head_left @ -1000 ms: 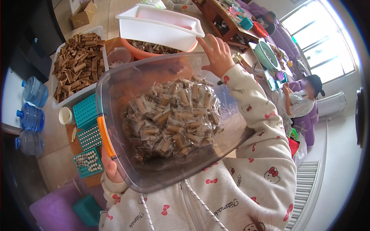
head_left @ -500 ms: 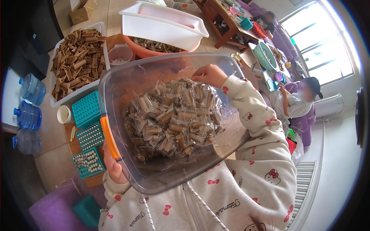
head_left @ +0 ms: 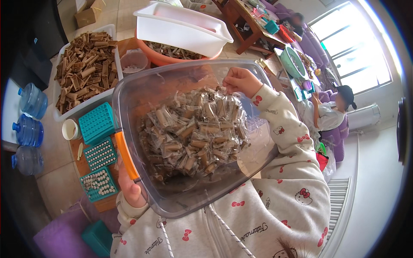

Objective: Packaging small wooden-like pieces into individual plastic bags and then organizing them into a larger clear storage container.

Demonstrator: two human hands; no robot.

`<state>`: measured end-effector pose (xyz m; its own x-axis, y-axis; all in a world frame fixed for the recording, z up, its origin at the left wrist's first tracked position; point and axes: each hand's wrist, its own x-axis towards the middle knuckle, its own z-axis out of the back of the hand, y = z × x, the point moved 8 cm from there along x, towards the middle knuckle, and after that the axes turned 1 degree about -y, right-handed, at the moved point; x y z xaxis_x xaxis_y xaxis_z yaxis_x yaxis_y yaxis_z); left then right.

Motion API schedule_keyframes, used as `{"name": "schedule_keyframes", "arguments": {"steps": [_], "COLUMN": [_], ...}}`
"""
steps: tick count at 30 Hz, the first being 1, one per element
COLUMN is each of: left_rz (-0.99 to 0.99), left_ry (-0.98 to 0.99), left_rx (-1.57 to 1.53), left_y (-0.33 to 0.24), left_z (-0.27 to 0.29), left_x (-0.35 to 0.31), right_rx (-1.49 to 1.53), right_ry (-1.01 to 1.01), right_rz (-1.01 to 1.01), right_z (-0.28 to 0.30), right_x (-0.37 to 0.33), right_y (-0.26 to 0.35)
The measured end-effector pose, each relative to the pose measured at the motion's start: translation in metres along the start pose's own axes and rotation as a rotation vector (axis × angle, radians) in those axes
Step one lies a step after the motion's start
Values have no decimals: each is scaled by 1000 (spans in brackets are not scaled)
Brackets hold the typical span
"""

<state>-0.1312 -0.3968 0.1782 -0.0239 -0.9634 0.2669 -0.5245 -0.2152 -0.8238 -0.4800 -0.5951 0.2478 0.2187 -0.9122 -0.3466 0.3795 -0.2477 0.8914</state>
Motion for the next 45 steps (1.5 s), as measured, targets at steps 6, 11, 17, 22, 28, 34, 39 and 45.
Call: {"name": "schedule_keyframes", "arguments": {"steps": [6,11,17,22,28,34,39,45], "left_rz": [-15,70,11,36,46,78,69,112], "left_ry": [1,-66,-6,-41,25,62,56,-134], "left_rx": [32,-138,51,142,-9,-73,-143,-22], "left_y": [-1,-6,-2,-14,-9,-15,-23,-24], "left_z": [-3,-14,4,-10,-16,-19,-36,-29], "left_x": [-1,2,-5,6,10,4,10,9], "right_rx": [-606,-985,-658,64,-278,-709,-1343,-939], "right_ry": [-102,-5,-163,-451,-1344,231,483,491], "right_rz": [10,276,173,654,461,131,556,600], "right_z": [0,-18,7,222,365,-5,-95,-65], "right_x": [4,6,-14,-81,-108,-38,-36,-46], "right_y": [-9,-7,44,59,21,56,3,49]}}
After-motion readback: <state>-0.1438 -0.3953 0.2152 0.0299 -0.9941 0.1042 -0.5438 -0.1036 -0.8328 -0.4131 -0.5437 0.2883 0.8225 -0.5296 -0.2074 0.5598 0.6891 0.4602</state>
